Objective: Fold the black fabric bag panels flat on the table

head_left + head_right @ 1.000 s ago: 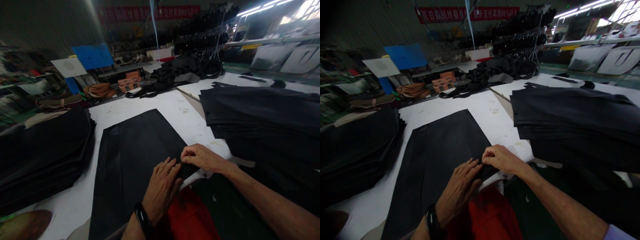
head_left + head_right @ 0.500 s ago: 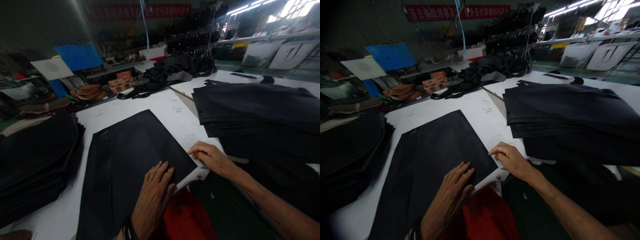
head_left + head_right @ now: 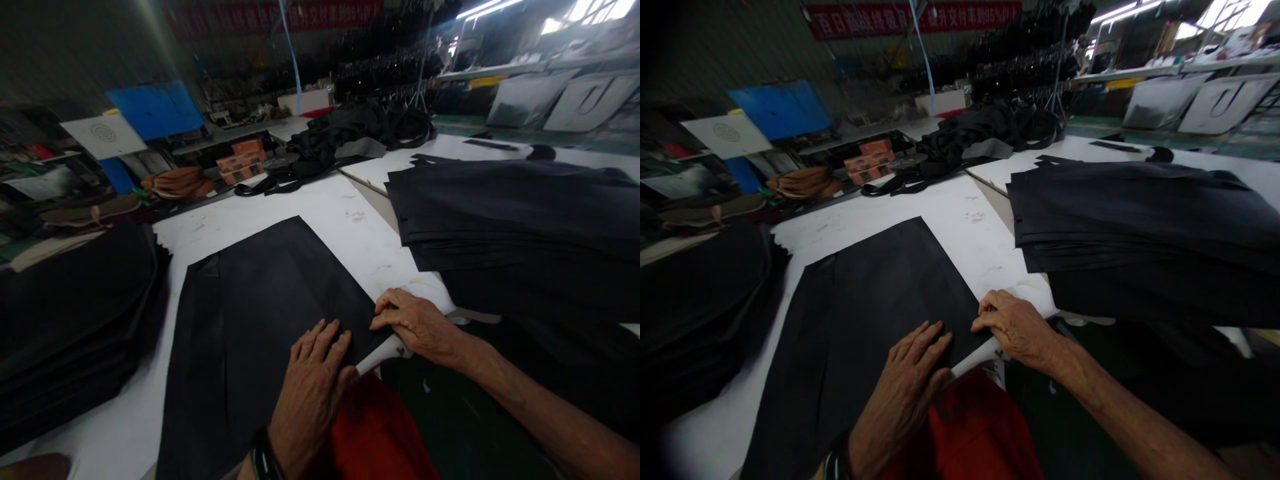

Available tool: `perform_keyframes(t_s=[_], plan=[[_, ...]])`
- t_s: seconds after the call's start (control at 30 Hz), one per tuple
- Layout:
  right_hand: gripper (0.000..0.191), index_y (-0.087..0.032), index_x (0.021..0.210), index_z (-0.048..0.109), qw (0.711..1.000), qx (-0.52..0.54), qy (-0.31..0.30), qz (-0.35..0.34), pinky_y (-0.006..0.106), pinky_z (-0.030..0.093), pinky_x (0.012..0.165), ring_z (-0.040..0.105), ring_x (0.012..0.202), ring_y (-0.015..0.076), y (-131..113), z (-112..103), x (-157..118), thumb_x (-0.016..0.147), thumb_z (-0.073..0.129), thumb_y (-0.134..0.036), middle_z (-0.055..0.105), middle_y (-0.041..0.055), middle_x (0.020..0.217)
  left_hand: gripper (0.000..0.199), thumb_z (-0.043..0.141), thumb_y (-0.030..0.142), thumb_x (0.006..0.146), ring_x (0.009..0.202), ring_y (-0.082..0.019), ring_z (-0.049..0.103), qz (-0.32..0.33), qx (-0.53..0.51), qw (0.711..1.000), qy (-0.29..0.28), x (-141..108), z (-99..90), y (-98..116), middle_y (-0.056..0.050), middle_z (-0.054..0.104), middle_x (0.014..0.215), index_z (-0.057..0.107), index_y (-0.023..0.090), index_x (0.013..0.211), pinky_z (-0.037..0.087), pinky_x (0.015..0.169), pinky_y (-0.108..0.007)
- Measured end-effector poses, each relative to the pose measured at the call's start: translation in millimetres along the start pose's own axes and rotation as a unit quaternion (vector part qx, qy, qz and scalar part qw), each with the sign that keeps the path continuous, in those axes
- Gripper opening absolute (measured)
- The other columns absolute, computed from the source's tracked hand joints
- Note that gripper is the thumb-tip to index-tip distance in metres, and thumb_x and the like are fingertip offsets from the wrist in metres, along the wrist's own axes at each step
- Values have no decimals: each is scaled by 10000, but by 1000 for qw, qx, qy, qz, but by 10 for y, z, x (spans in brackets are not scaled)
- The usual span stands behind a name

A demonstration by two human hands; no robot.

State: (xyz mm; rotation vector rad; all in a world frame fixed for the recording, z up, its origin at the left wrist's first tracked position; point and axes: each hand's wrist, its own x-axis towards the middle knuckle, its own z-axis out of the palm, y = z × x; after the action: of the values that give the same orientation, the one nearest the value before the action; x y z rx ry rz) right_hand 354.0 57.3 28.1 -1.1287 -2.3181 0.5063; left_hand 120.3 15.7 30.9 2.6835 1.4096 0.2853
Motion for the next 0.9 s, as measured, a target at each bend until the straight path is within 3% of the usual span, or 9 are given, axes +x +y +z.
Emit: perform_keyframes(t_s=[0.27,0.6,0.9], plan=[[380,-221,918,687,1000,-23,-8,2,322,435,784,513,875,185,-51,-4,20,748,406,-32,571,54,911,357,334,226,927,1290,-201,345,1,-78,997,4,-4,-35,-87,-53,470,1342,449,219,1265,370,1019,-428],[381,-239,904,692,1000,-22,-4,18,344,446,778,527,863,192,-93,-11,16,730,404,-61,584,46,906,377,323,152,916,1301,-190,318,-2,-92,996,0,-10,-15,-102,-39,449,1360,440,226,1266,345,1032,-421],[153,-213,818,676,997,-21,13,77,328,432,761,529,850,192,-263,-18,53,798,526,-196,585,44,872,202,511,279,864,1123,-217,480,-103,-116,986,61,124,-53,102,-42,569,1177,558,225,1053,396,927,-423]])
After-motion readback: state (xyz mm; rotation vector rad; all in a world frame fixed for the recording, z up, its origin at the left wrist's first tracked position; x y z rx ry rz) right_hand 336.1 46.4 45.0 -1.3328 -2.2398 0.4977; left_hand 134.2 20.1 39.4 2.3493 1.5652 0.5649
